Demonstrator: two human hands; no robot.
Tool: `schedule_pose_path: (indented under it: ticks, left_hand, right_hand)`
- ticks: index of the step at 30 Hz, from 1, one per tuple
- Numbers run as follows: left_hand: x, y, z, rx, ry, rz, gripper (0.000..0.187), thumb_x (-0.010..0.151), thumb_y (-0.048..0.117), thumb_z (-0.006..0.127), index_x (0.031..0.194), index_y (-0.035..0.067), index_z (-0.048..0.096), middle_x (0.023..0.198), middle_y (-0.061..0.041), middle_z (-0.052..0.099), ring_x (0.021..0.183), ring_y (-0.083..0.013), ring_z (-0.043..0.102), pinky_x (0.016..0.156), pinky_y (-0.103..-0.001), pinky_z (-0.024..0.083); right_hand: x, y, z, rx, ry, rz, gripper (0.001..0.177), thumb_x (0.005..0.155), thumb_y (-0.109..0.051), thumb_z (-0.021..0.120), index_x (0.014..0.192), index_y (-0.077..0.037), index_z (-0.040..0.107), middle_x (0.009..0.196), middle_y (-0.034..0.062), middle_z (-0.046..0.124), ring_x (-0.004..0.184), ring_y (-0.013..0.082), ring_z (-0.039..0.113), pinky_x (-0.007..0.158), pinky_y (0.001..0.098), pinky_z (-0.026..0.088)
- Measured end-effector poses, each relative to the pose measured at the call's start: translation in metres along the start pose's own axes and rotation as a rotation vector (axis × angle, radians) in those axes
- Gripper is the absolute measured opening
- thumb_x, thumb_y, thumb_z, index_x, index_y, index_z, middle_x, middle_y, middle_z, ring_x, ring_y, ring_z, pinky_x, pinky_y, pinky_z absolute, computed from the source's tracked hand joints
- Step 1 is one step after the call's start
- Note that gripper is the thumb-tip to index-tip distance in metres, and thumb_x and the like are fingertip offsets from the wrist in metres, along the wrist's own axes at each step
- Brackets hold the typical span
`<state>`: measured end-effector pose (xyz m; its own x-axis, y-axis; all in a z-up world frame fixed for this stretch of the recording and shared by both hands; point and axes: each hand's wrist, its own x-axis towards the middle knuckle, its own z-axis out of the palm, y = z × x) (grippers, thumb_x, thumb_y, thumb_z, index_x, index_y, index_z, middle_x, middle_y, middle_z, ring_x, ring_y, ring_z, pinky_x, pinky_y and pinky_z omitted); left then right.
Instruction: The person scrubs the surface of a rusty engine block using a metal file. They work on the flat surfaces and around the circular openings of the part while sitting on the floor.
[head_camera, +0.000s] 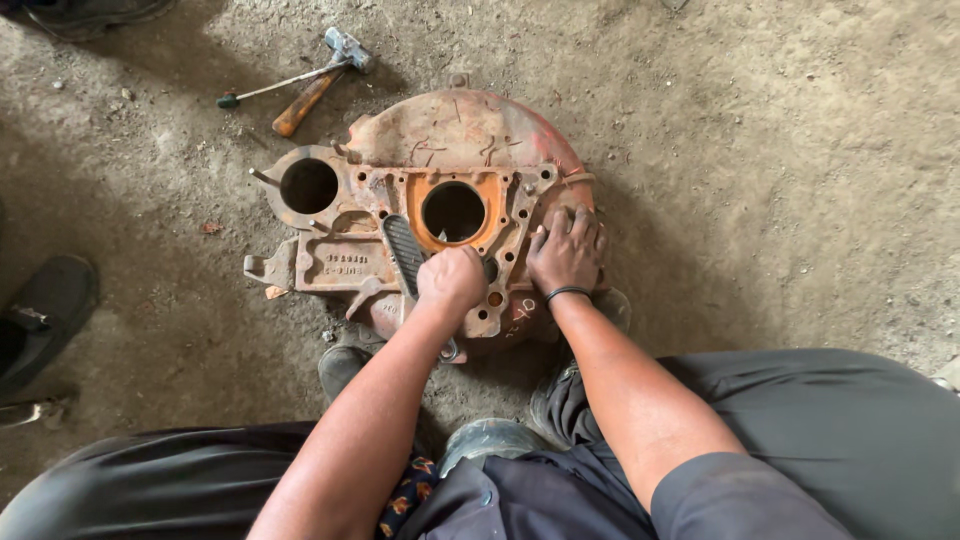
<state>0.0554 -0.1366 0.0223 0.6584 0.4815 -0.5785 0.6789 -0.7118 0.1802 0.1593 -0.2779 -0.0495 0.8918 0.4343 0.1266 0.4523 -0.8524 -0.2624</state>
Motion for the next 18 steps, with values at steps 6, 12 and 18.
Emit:
schedule_pose_path:
  ticks: [6, 12, 18]
  left_hand:
    - [-0.002, -0.014, 0.001, 0.050, 0.026, 0.204, 0.019, 0.086, 0.015, 0.062, 0.095, 0.010, 0.078, 0.096, -0.018, 0.076, 0.092, -0.0336, 0.075, 0.080, -0.044, 0.060]
    - [-0.021, -0.004, 0.020, 0.279, 0.004, 0.434, 0.021, 0.093, 0.016, 0.057, 0.092, 0.012, 0.077, 0.090, -0.014, 0.076, 0.084, -0.0298, 0.076, 0.072, -0.043, 0.060]
    - [-0.009, -0.017, 0.019, 0.471, -0.026, 0.562, 0.022, 0.093, 0.013, 0.055, 0.089, 0.013, 0.077, 0.087, -0.009, 0.077, 0.077, -0.0224, 0.078, 0.066, -0.040, 0.061]
  right_hand:
    - [-0.002, -0.002, -0.004, -0.005, 0.007, 0.000, 0.045, 0.094, -0.035, 0.059, 0.128, -0.007, 0.058, 0.143, 0.0271, 0.052, 0.132, 0.0465, 0.049, 0.115, 0.0602, 0.031]
    - [-0.003, -0.008, -0.014, 0.028, 0.013, 0.011, 0.045, 0.092, -0.033, 0.061, 0.128, -0.007, 0.059, 0.140, 0.0260, 0.053, 0.131, 0.0466, 0.050, 0.113, 0.0597, 0.032]
    - [-0.003, -0.002, -0.001, 0.014, 0.050, -0.009, 0.047, 0.090, -0.035, 0.062, 0.128, -0.008, 0.060, 0.141, 0.0263, 0.053, 0.131, 0.0468, 0.050, 0.113, 0.0612, 0.033]
